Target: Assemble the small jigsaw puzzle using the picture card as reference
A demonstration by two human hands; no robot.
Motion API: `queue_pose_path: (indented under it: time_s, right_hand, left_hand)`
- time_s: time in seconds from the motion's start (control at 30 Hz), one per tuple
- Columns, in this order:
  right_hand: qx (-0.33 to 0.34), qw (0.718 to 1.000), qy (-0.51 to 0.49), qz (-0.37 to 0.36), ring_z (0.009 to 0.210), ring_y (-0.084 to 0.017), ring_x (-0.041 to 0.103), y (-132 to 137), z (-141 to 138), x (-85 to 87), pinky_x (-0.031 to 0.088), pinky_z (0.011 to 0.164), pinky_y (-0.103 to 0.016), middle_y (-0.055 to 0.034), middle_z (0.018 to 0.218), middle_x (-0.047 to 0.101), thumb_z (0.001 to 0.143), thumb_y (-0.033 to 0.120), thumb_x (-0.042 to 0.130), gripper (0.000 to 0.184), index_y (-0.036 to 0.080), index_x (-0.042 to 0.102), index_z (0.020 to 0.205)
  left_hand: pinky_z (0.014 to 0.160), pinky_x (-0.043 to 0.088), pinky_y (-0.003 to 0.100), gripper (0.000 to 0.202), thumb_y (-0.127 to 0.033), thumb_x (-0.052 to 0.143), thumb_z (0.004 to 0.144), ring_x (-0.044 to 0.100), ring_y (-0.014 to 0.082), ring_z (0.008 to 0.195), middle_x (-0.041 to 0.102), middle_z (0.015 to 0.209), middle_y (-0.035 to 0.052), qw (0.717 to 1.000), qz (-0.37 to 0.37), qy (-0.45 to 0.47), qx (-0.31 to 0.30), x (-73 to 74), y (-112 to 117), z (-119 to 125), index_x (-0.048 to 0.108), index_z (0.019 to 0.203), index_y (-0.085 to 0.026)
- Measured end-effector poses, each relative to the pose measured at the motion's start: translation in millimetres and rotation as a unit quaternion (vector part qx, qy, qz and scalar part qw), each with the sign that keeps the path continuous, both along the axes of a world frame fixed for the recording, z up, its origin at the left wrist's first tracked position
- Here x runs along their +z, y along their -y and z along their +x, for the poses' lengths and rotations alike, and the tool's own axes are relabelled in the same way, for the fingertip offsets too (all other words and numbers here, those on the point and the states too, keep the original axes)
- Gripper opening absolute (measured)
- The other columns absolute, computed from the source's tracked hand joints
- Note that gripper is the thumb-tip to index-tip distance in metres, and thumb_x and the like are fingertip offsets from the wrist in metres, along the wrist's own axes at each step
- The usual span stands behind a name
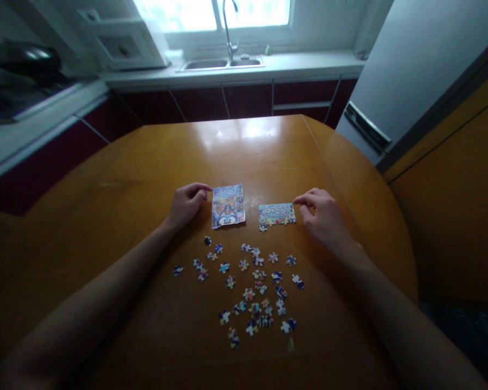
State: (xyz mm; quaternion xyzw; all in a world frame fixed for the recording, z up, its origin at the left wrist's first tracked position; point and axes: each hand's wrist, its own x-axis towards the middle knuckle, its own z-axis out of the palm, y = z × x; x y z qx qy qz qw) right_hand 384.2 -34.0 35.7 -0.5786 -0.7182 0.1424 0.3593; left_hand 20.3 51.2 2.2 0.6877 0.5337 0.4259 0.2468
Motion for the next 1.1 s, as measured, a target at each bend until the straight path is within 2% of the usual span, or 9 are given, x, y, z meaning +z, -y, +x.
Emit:
queue_pose_path:
  time_s: [1.1]
  right_hand:
    - [-0.001,1.000,0.008,-0.026,0.087,-0.025,0.064,1.0,-0.1,0.2,0.050,0.076,-0.040,-0.0081,0.090,0.070,0.083,0.020,0.053,0.022,0.022,0.075,0.087]
  left_hand:
    - [0.054,0.038,0.024,0.024,-0.024,0.054,0.079,0.052,0.0120,0.056,0.063,0.064,-0.0002,1.000,-0.003,-0.004,0.002,0.7,1.5,1.5,0.075,0.087,-0.015]
